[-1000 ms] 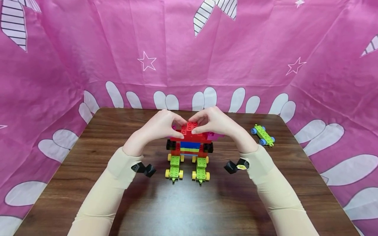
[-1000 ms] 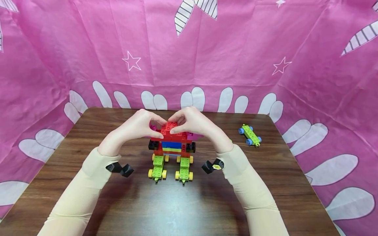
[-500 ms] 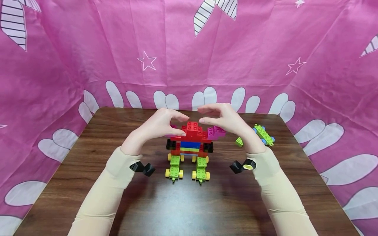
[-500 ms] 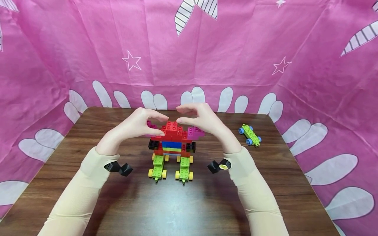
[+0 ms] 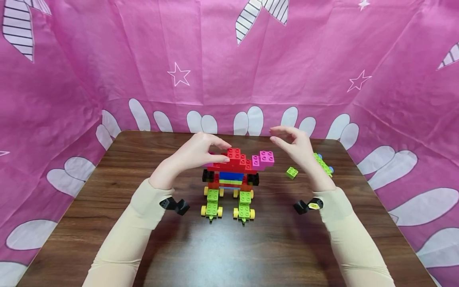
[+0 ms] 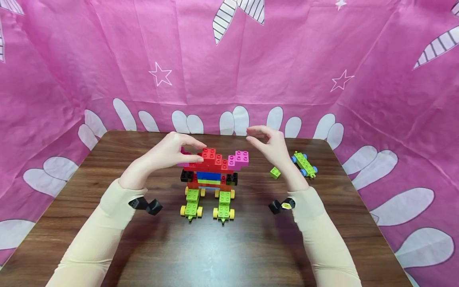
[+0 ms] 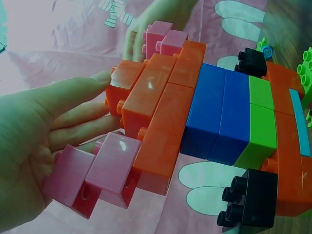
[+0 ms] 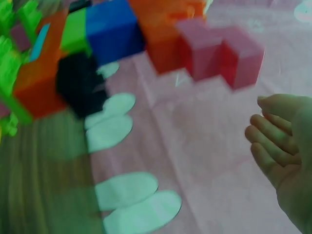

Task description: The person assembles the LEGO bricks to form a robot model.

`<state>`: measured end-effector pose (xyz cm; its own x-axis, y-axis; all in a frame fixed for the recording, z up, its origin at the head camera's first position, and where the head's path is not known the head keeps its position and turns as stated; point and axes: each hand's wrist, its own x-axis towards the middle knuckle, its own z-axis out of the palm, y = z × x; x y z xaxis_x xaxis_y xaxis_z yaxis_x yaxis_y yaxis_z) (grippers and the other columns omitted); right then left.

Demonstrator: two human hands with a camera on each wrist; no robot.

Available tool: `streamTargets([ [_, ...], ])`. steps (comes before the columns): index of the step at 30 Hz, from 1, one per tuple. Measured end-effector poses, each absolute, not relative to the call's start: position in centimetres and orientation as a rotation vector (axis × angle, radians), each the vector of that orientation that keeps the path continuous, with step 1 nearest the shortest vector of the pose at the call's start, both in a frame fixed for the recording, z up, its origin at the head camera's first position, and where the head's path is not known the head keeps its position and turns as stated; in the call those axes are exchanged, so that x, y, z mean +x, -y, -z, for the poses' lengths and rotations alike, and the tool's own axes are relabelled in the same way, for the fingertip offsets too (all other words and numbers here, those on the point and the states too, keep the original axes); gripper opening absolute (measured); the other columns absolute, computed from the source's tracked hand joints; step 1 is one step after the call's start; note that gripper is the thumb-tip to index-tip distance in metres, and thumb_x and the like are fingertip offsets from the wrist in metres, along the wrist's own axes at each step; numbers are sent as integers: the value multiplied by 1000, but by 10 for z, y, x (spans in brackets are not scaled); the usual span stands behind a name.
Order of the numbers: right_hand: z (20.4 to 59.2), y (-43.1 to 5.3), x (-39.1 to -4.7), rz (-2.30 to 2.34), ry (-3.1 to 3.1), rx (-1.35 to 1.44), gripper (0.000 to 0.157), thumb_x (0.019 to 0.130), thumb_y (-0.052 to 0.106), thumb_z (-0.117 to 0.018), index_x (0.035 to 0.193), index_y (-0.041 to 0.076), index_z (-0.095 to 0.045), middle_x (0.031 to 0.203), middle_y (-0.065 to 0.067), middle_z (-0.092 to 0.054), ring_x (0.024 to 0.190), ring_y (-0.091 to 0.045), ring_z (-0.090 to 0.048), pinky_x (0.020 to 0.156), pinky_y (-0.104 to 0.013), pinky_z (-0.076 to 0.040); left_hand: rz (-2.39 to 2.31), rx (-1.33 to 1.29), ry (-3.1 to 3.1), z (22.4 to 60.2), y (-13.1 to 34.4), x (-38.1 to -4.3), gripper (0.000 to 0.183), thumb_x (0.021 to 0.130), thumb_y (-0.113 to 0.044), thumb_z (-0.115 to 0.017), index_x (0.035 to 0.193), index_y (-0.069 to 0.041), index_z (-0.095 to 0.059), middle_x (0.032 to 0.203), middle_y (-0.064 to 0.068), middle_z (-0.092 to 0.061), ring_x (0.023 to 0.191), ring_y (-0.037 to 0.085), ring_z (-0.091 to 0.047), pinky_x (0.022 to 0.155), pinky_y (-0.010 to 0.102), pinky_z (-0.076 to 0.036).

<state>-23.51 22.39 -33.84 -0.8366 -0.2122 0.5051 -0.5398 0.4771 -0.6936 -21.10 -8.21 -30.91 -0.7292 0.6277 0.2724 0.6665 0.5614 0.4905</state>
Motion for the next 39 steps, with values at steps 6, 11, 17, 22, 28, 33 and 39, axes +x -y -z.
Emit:
streamTargets([
  [6,358,-242,-234,-1311,2387,513,26,88,6,-69,112,-4,-68,106,-25,-68,83,8,-59,71,-9,-45,883,-1131,2719,309,82,-211,34,84,-29,-75,112,-10,-73,108,3,-73,103,15,-66,88,32,-53],
  [11,380,-259,-234,-1289,2444,451,26,87,5,-69,111,-6,-67,103,-26,-68,80,7,-57,70,-8,-45,892,-1117,2736,310,82,-211,33,85,-28,-75,112,-10,-73,108,3,-73,102,16,-66,88,32,-53],
  [17,420,-291,-245,-1227,2526,378,29,87,17,-72,110,1,-68,103,-19,-70,81,11,-56,70,-8,-44,900,-1105,2738,309,82,-210,33,85,-28,-75,112,-10,-73,108,4,-73,102,17,-66,88,33,-53],
  [22,443,-310,-250,-1176,2596,336,32,85,19,-74,110,0,-67,104,-19,-70,80,11,-54,68,-8,-44,918,-1098,2741,308,81,-209,33,84,-28,-75,112,-10,-73,108,4,-73,102,17,-66,87,33,-54],
  [28,458,-324,-251,-1109,2711,296,39,85,22,-75,116,-1,-65,110,-21,-68,86,-5,-59,69,-10,-43,928,-1081,2763,308,80,-207,33,85,-28,-75,113,-10,-73,110,4,-72,103,17,-66,88,33,-53],
  [33,465,-330,-251,-1106,2752,320,43,84,15,-75,119,-5,-61,115,-24,-66,100,-35,-65,73,-8,-43,925,-1076,2756,308,80,-207,34,84,-28,-75,113,-11,-73,109,3,-73,102,16,-66,87,32,-53],
  [39,469,-333,-252,-1110,2839,293,50,86,20,-74,125,-5,-57,121,-24,-63,109,-39,-61,84,-23,-48,921,-1077,2745,309,81,-208,33,84,-28,-75,112,-11,-73,108,3,-73,102,16,-66,87,32,-53],
])
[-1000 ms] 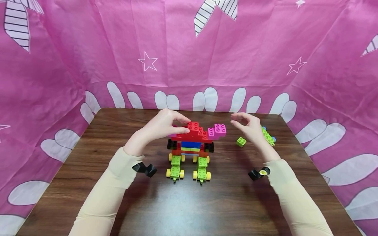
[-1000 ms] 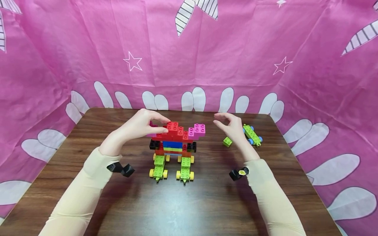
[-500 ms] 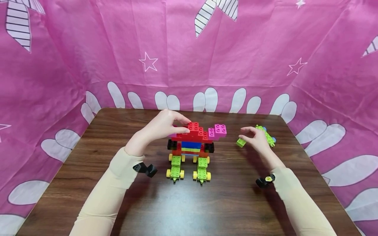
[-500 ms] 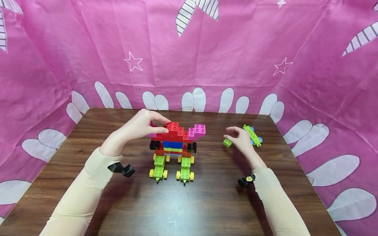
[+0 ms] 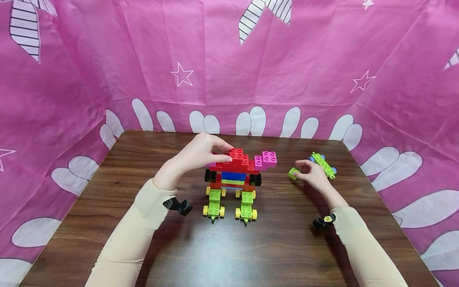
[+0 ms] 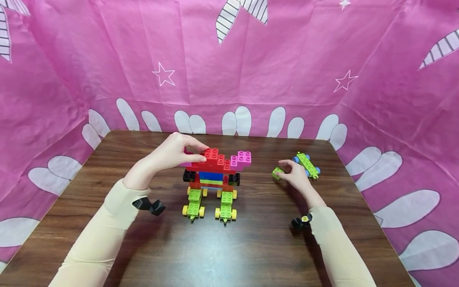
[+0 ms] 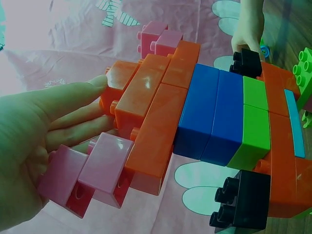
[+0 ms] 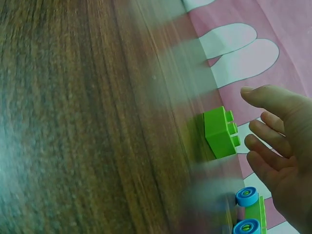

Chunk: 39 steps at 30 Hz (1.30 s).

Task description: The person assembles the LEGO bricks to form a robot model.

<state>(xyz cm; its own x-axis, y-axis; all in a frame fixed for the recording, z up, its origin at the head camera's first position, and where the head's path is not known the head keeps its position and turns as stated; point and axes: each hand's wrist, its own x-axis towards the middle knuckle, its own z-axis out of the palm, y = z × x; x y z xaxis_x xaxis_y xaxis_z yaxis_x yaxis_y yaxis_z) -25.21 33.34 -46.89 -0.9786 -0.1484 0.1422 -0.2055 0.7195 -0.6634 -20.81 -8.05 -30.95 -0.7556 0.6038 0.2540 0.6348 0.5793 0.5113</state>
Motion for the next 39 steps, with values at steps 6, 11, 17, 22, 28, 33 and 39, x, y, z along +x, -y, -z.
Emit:
streamTargets([
  [6,474,-336,-255,-1075,2879,285,50,85,22,-74,124,-4,-58,118,-25,-63,107,-37,-61,89,-39,-49,910,-1080,2762,310,81,-209,33,85,-28,-74,113,-11,-73,109,3,-73,103,16,-66,88,32,-53],
  [11,477,-337,-256,-1094,2923,264,53,84,25,-75,126,-4,-57,118,-25,-62,106,-37,-60,87,-38,-49,927,-1083,2758,310,81,-208,34,85,-28,-75,113,-11,-73,110,3,-73,102,16,-66,87,32,-53],
  [17,479,-339,-257,-1046,2971,249,56,83,28,-75,126,-3,-57,120,-26,-61,109,-38,-58,89,-46,-48,931,-1085,2751,310,81,-208,34,85,-29,-75,113,-11,-73,109,3,-73,102,16,-66,87,31,-54],
  [22,481,-340,-258,-971,2978,250,52,82,26,-76,123,-3,-60,112,-25,-64,104,-37,-60,85,-43,-48,931,-1083,2754,311,81,-208,34,84,-29,-75,113,-11,-73,110,3,-72,102,16,-66,87,31,-54],
  [28,481,-340,-258,-944,2992,218,51,81,25,-77,121,-2,-61,106,-24,-66,100,-35,-60,83,-42,-46,945,-1081,2751,311,81,-208,34,85,-29,-75,114,-11,-72,110,3,-72,103,16,-66,87,31,-54],
  [33,480,-338,-259,-956,2990,206,49,81,25,-77,119,-2,-62,102,-22,-67,95,-32,-61,79,-37,-46,954,-1075,2753,311,82,-208,35,85,-29,-75,114,-11,-72,111,3,-72,103,16,-66,88,32,-53],
  [39,478,-336,-261,-965,2961,194,46,82,24,-76,119,-1,-62,102,-22,-66,94,-31,-60,76,-35,-46,938,-1075,2755,311,82,-209,35,85,-29,-74,114,-11,-72,110,3,-72,103,15,-66,88,31,-53],
])
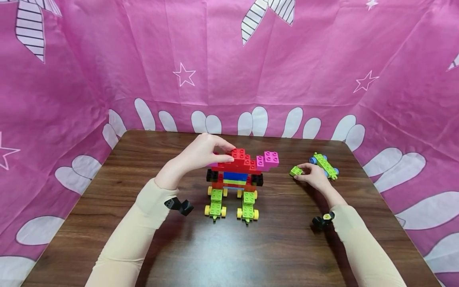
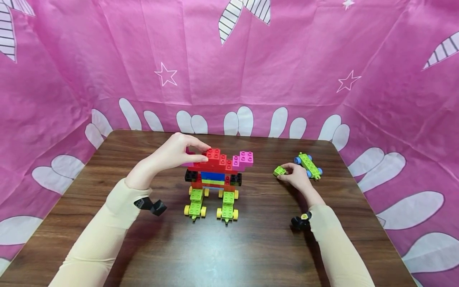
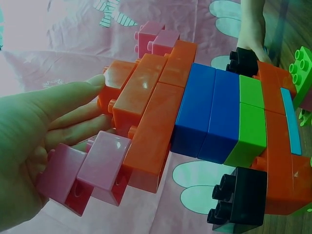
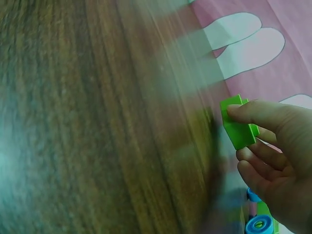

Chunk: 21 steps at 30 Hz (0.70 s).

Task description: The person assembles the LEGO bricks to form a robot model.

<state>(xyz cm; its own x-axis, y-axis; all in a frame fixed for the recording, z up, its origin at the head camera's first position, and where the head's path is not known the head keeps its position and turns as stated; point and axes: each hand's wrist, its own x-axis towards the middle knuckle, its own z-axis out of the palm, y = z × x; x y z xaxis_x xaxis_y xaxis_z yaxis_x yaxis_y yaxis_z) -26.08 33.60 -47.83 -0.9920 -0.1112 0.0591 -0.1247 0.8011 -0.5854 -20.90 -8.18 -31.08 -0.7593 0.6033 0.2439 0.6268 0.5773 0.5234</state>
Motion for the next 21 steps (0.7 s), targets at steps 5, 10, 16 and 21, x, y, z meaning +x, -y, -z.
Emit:
streamTargets([
  [5,471,-331,-261,-984,2917,227,45,84,23,-74,120,-1,-61,108,-24,-65,98,-34,-60,81,-41,-47,919,-1075,2753,310,81,-209,35,85,-29,-74,114,-11,-72,110,3,-72,102,15,-66,88,31,-53],
  [10,459,-322,-262,-1026,2885,236,46,84,23,-74,121,-1,-61,106,-22,-65,95,-29,-59,79,-36,-47,904,-1081,2752,310,81,-209,35,85,-30,-74,114,-11,-72,110,3,-72,103,15,-66,88,32,-53],
  [16,443,-308,-262,-1097,2826,231,46,84,22,-75,122,0,-61,108,-20,-65,92,-23,-58,75,-25,-47,905,-1087,2752,310,81,-208,35,85,-30,-74,115,-11,-72,111,3,-72,104,16,-66,89,32,-53],
  [21,428,-298,-262,-1098,2770,272,45,84,23,-76,122,2,-62,109,-18,-66,91,-20,-59,72,-17,-45,912,-1095,2758,309,81,-206,35,86,-29,-74,116,-10,-71,113,3,-72,105,16,-65,89,32,-53],
])
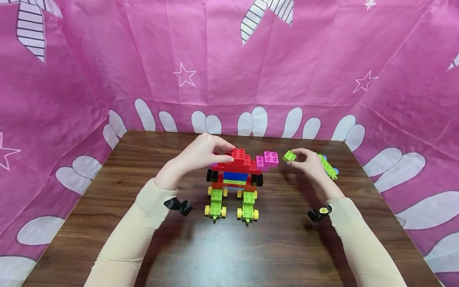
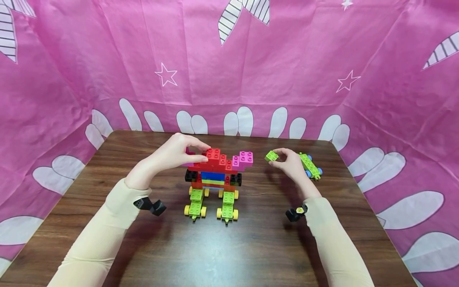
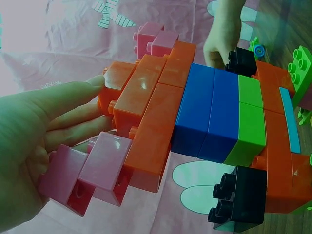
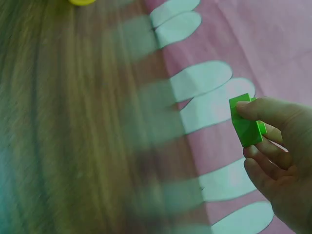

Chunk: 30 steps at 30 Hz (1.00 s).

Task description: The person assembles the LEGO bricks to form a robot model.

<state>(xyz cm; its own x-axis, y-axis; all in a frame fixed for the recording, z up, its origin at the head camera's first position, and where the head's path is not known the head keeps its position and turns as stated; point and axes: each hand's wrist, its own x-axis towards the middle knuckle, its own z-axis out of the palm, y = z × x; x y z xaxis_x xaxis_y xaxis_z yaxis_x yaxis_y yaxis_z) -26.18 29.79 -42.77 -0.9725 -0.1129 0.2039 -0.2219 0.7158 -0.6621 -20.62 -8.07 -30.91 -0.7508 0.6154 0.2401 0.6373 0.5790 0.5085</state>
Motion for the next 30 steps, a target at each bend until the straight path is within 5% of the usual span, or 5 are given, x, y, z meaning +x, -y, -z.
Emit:
streamTargets([
  [17,353,-239,-259,-1086,2571,517,44,81,21,-79,120,7,-66,107,-13,-68,89,-21,-61,72,-15,-45,931,-1087,2748,312,82,-207,36,86,-30,-73,117,-11,-71,114,3,-71,106,16,-65,91,33,-53],
  [24,322,-211,-248,-1114,2530,586,42,79,23,-80,116,9,-69,101,-11,-70,83,-7,-63,70,-14,-47,972,-1052,2699,309,83,-206,39,86,-28,-73,119,-8,-69,113,7,-71,107,20,-64,95,36,-51],
  [30,304,-188,-237,-1185,2522,711,43,78,17,-81,117,4,-68,108,-13,-70,94,-21,-66,80,-12,-49,993,-1042,2632,307,84,-207,44,86,-26,-73,125,-6,-64,119,10,-68,113,22,-61,99,38,-47],
])
